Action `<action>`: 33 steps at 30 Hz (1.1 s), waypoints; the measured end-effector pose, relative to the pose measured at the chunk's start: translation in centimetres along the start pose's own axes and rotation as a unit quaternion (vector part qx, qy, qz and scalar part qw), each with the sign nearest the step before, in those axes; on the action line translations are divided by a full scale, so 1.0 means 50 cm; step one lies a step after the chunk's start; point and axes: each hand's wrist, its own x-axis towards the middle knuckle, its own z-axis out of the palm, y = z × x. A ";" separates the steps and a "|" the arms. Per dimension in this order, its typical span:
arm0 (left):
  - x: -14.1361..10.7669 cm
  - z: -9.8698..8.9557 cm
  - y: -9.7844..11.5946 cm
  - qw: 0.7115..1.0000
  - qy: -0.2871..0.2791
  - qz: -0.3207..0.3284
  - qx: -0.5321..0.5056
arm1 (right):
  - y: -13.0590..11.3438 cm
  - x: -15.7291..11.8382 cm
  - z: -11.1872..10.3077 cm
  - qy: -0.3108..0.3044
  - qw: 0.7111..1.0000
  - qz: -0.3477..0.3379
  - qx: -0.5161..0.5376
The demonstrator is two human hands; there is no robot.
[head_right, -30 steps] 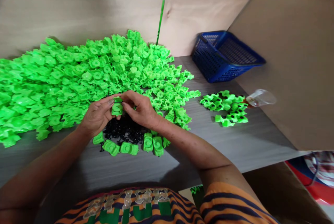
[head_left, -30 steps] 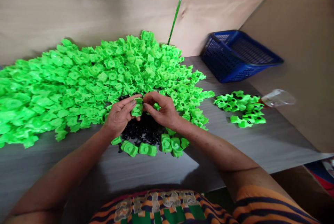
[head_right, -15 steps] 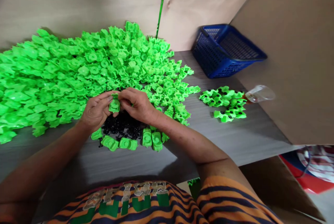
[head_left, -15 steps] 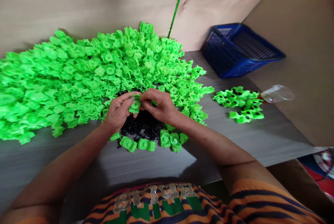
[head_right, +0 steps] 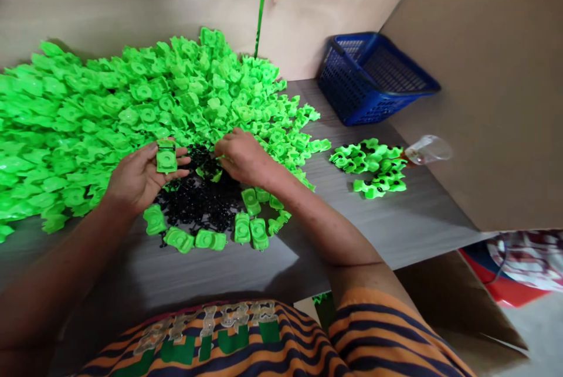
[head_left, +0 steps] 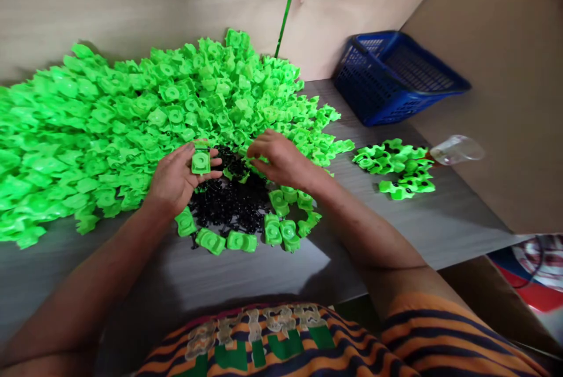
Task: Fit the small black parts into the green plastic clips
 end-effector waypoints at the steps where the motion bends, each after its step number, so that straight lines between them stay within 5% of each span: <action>1: 0.001 0.000 0.002 1.000 0.002 -0.006 -0.003 | 0.000 -0.001 0.001 -0.050 0.999 -0.006 -0.022; 4: -0.001 0.002 0.004 1.000 0.003 -0.025 -0.011 | -0.015 -0.002 0.013 -0.121 0.991 -0.014 -0.059; 13: -0.009 0.003 0.001 0.999 0.003 -0.004 0.042 | -0.042 0.004 0.048 -0.084 0.991 -0.003 -0.101; 19: -0.011 0.004 0.004 0.998 -0.016 0.000 0.058 | -0.012 0.009 0.063 -0.016 1.000 -0.012 0.009; 23: -0.009 0.003 0.002 0.998 -0.014 0.008 0.062 | 0.002 0.009 0.070 0.058 0.986 0.043 0.148; 29: -0.011 0.005 -0.003 0.994 -0.013 0.047 0.099 | 0.017 0.015 0.071 0.065 0.939 0.064 0.333; 33: -0.013 0.007 -0.004 0.990 -0.026 0.069 0.124 | 0.018 0.013 0.058 0.068 0.932 0.072 0.348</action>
